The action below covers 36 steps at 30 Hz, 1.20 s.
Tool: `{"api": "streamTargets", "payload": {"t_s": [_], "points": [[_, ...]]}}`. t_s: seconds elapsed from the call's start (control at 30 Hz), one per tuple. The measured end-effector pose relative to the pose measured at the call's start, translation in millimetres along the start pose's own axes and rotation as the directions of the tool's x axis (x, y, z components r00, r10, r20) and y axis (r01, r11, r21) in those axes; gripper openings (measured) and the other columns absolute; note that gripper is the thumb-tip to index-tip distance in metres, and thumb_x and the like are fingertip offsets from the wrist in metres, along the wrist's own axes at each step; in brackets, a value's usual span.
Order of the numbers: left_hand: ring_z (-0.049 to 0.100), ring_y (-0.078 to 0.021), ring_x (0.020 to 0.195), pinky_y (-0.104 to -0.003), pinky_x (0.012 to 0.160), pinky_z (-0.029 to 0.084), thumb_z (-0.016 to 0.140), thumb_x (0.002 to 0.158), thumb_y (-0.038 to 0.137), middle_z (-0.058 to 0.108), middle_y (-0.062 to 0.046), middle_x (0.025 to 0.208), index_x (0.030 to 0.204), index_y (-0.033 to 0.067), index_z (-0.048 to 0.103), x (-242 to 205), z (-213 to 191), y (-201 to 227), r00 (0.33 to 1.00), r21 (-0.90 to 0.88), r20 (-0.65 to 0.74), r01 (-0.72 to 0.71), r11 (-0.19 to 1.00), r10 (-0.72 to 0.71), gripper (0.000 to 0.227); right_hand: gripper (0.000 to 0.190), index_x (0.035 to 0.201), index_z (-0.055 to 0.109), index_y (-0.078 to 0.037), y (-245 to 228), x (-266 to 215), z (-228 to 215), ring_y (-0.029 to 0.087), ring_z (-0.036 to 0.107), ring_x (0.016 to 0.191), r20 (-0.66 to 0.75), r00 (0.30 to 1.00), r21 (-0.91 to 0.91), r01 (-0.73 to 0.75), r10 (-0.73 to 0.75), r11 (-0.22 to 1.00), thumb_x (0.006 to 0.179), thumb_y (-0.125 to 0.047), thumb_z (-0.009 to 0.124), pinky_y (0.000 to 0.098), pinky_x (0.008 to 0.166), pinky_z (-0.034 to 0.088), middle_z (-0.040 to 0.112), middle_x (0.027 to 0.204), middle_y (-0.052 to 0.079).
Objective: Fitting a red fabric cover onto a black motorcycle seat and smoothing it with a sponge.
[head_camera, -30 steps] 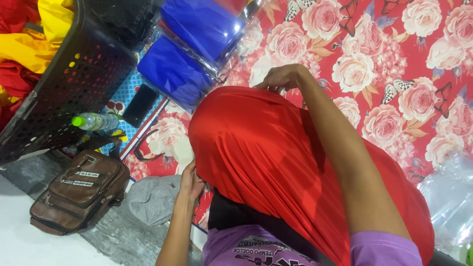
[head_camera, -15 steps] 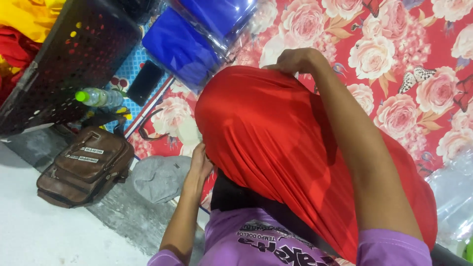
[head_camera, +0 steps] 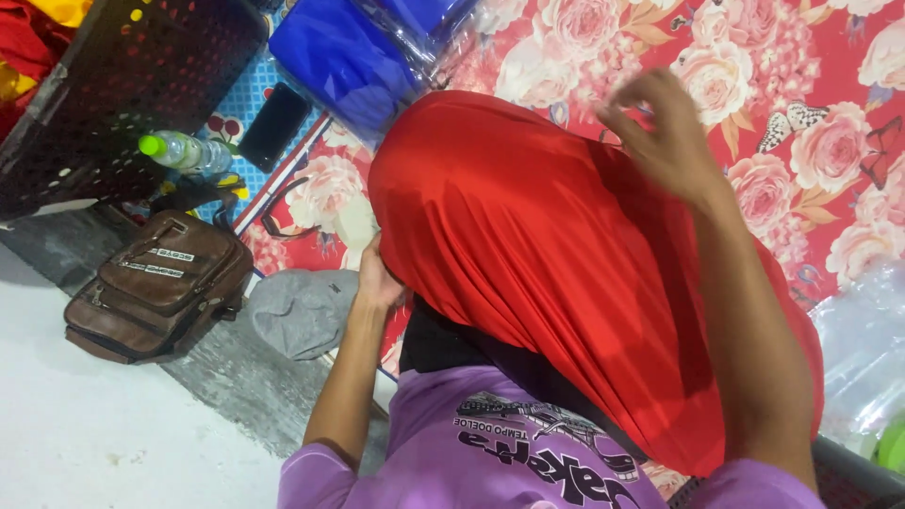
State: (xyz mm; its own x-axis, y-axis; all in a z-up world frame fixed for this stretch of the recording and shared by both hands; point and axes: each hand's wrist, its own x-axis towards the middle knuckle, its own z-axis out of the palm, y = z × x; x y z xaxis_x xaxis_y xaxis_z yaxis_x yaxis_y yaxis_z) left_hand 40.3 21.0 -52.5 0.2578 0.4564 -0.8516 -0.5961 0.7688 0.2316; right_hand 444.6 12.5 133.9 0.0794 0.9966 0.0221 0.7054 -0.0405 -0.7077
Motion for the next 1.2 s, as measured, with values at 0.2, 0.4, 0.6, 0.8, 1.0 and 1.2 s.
{"api": "streamTargets", "payload": {"t_s": [0.2, 0.4, 0.6, 0.8, 1.0, 1.2], "points": [[0.063, -0.0290, 0.114, -0.042, 0.093, 0.051, 0.062, 0.085, 0.046, 0.067, -0.009, 0.128, 0.119, 0.0166, 0.066, -42.7, 48.3, 25.1, 0.988, 0.187, -0.063, -0.124, 0.974, 0.138, 0.046, 0.011, 0.122, 0.061, -0.003, 7.1, -156.8, -61.5, 0.026, 0.057, 0.119, -0.295, 0.935, 0.022, -0.199, 0.196, 0.980, 0.119, -0.005, 0.071, 0.0381, 0.096, 0.049, 0.058, 0.125, 0.012], [0.055, -0.0296, 0.137, -0.047, 0.107, 0.048, 0.046, 0.086, 0.064, 0.055, -0.009, 0.152, 0.145, 0.0212, 0.053, -34.1, 68.8, 63.4, 0.912, 0.507, 0.054, -0.376, 0.776, 0.407, 0.073, 0.003, 0.123, 0.062, -0.007, 22.7, -326.3, -54.0, 0.020, 0.062, 0.125, -0.762, 0.388, 0.281, -0.523, 0.518, 0.805, 0.123, -0.005, 0.064, 0.0335, 0.111, 0.054, 0.063, 0.126, 0.005], [0.045, -0.0293, 0.144, -0.045, 0.116, 0.039, 0.044, 0.107, 0.044, 0.043, -0.013, 0.155, 0.153, 0.0103, 0.042, -81.4, 134.4, 69.5, 0.506, 0.703, 0.581, -0.707, -0.079, 0.638, 0.058, 0.027, 0.131, 0.063, 0.013, 19.8, -442.6, 13.5, 0.041, 0.062, 0.104, -0.954, 0.208, 0.037, -0.638, 0.218, 0.770, 0.123, -0.006, 0.080, 0.0478, 0.081, 0.050, 0.064, 0.122, 0.031], [0.044, -0.0385, 0.144, -0.060, 0.116, 0.029, 0.058, 0.107, 0.040, 0.046, -0.018, 0.157, 0.147, 0.0041, 0.053, -133.0, 227.2, 20.7, 0.353, 0.261, 0.935, -0.595, -0.760, 0.044, 0.054, 0.062, 0.160, 0.038, 0.005, -6.7, -446.1, 69.5, 0.046, 0.015, 0.154, -0.790, 0.241, 0.133, -0.830, 0.563, 0.542, 0.112, -0.029, 0.058, 0.0649, 0.122, 0.012, 0.027, 0.165, 0.029], [0.032, -0.0261, 0.150, -0.059, 0.118, 0.015, 0.042, 0.097, 0.062, 0.044, -0.003, 0.160, 0.151, 0.0205, 0.051, -124.6, 283.4, -7.8, 0.775, 0.238, 0.589, -0.440, -0.866, -0.231, 0.069, 0.067, 0.168, 0.027, -0.012, -3.1, -457.4, 62.1, 0.043, 0.005, 0.159, -0.685, 0.239, 0.216, -0.836, 0.688, 0.505, 0.113, -0.048, 0.043, 0.0699, 0.124, 0.008, 0.012, 0.173, 0.016], [0.039, -0.0388, 0.143, -0.048, 0.116, 0.029, 0.048, 0.100, 0.053, 0.047, -0.027, 0.150, 0.153, -0.0002, 0.040, -93.7, 317.6, -36.5, 0.727, 0.130, 0.444, -0.631, -0.765, -0.524, 0.076, 0.058, 0.167, 0.033, -0.016, 16.4, -474.9, 64.5, 0.048, 0.014, 0.158, -0.746, 0.284, 0.183, -0.782, 0.602, 0.595, 0.117, -0.042, 0.047, 0.0672, 0.125, 0.018, 0.018, 0.173, 0.016]]}}
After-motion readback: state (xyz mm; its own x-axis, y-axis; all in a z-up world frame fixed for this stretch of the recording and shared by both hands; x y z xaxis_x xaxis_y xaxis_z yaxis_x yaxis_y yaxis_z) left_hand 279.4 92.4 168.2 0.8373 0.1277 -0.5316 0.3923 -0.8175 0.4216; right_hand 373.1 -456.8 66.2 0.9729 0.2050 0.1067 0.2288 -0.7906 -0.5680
